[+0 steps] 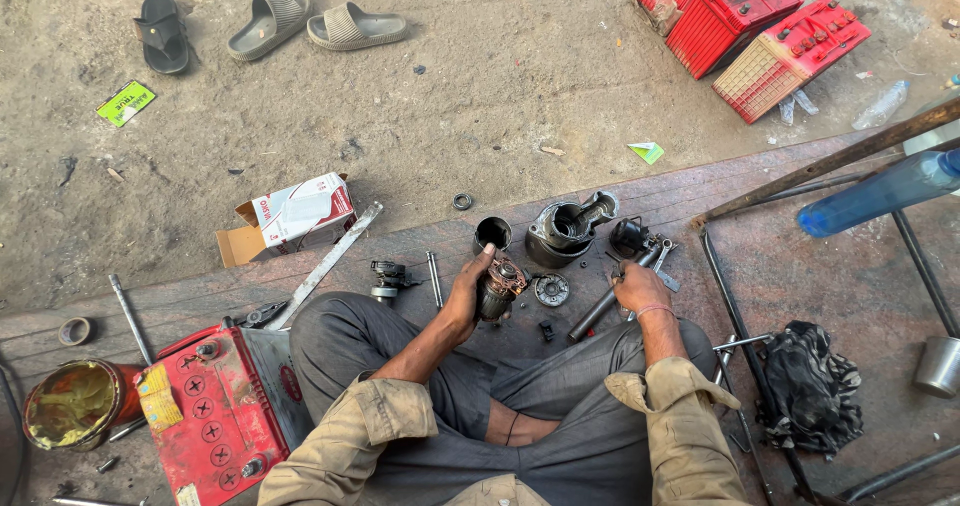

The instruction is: The person sits on the ground repairing a starter motor. They use a screwdriver on the solenoid terminal, separate the drive end housing from the armature, remove the end cap and brush holder, handle the copper commutator and springs, then reassemble the components and set the unit with other parts.

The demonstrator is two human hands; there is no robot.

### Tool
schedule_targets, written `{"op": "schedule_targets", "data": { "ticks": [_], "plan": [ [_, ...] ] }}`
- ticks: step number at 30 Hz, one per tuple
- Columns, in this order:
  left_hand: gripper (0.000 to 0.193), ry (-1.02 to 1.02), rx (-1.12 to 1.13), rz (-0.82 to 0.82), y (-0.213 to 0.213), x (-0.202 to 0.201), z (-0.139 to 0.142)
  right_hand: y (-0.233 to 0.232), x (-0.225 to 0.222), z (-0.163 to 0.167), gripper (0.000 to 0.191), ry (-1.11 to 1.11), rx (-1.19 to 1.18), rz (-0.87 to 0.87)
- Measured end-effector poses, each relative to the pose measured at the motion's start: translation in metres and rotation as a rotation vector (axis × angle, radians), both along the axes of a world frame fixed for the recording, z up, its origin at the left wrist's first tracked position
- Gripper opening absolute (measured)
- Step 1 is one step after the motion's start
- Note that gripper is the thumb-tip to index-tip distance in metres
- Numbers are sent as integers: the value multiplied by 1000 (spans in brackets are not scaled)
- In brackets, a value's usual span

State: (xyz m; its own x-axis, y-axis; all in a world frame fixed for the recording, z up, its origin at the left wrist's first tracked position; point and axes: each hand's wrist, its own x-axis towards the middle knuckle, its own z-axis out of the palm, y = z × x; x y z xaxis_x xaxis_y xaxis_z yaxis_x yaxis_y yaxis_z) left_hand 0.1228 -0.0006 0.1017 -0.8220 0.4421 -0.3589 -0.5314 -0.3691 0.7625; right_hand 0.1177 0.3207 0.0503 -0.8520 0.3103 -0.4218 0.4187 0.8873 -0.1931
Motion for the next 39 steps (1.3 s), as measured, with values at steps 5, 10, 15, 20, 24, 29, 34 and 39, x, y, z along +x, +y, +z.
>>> {"op": "schedule_targets", "data": {
  "ticks": [5, 10, 15, 20, 24, 29, 34, 39],
  "plan": [
    [59, -1, -12, -7, 0, -1, 1, 0, -1, -1, 42, -11, -2, 2],
    [58, -4, -3, -8, 0, -1, 2, -1, -1, 1, 42, -2, 0, 7],
    [57, -7, 1, -8, 0, -1, 0, -1, -1, 2, 38, -7, -1, 14],
    [58, -3, 7, -4, -1, -2, 0, -1, -3, 2, 37, -16, 2, 22],
    [57, -25, -21, 5, -1, -3, 0, -1, -4, 2, 40, 11, 1, 17],
    [57, -25, -28, 7, -1, -2, 0, -1, -4, 2, 43, 22, -4, 5],
    [59, -3, -27, -7, -1, -2, 0, -1, -4, 2, 42, 17, -4, 16],
    [60, -9, -24, -8, -1, -3, 0, -1, -5, 3, 41, 3, -9, 12]
  ]
}}
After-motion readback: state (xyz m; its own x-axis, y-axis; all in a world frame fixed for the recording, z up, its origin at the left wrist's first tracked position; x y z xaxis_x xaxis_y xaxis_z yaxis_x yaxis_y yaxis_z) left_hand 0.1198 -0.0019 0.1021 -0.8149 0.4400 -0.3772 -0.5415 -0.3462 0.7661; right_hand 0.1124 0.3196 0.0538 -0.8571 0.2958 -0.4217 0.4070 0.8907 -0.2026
